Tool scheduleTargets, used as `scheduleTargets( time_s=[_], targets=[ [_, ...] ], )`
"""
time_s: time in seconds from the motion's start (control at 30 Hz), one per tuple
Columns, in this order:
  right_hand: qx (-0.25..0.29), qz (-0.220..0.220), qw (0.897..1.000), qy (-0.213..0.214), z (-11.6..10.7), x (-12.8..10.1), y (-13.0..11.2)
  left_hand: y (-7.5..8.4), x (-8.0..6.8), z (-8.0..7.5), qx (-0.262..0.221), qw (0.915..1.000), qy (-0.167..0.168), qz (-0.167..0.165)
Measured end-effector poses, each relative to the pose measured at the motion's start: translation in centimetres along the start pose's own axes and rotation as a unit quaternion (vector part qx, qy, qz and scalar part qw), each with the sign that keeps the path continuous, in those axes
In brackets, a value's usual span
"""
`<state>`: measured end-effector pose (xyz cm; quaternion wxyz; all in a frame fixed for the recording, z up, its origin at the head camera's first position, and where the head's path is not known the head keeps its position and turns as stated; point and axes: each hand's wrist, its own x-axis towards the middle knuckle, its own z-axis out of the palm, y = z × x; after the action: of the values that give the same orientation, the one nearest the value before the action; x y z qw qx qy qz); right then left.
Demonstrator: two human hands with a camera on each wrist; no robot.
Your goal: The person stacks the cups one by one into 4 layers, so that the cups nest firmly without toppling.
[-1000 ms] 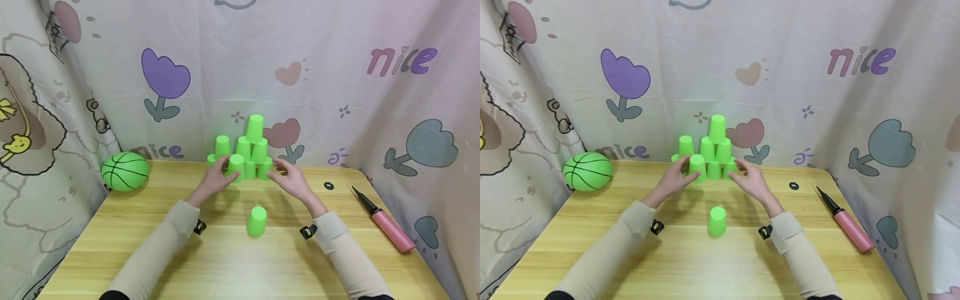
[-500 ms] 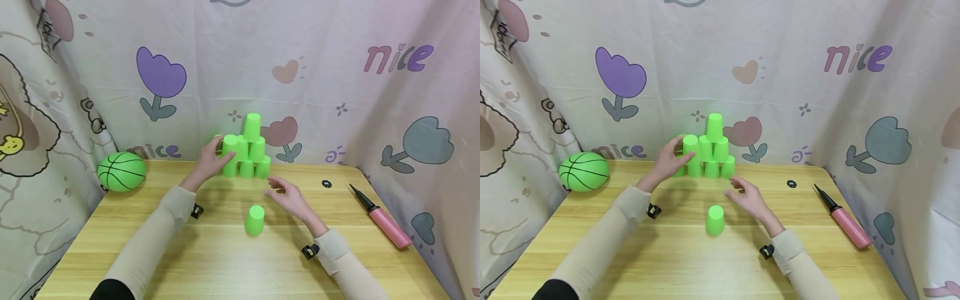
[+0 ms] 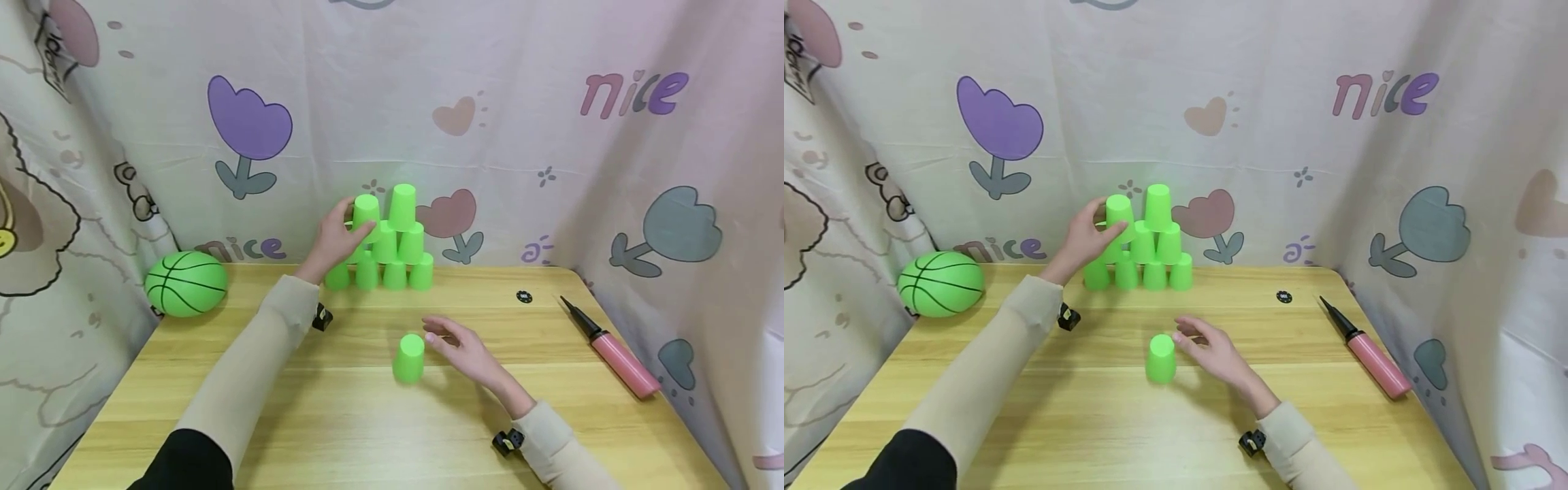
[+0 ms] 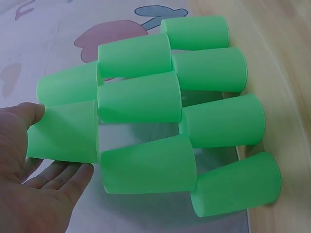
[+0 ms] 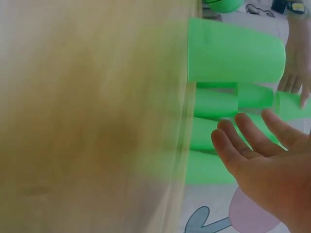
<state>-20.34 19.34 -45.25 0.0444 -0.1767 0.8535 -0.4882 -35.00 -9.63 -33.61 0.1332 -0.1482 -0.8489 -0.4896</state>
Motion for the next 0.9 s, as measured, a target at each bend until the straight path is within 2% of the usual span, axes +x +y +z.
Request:
scheduleTargets(
  time_s=[0.23, 0.57, 0.9],
  targets=[
    [0.015, -0.014, 0.999, -0.039, 0.4, -0.3, 0.3, -0.4, 1.2, -0.1, 0.013, 0.9994, 0.011, -0.032],
    [0.005, -0.028, 0.995, -0.1, 0.6, 0.0, 0.8, -0.4, 2.5, -0.1, 0.017, 0.9992, 0.012, -0.035],
    [-0.01, -0.018, 0.993, -0.117, 1.2, 0.2, 0.3, -0.1, 3.0, 0.1, 0.019, 0.9984, 0.005, -0.053]
  ],
)
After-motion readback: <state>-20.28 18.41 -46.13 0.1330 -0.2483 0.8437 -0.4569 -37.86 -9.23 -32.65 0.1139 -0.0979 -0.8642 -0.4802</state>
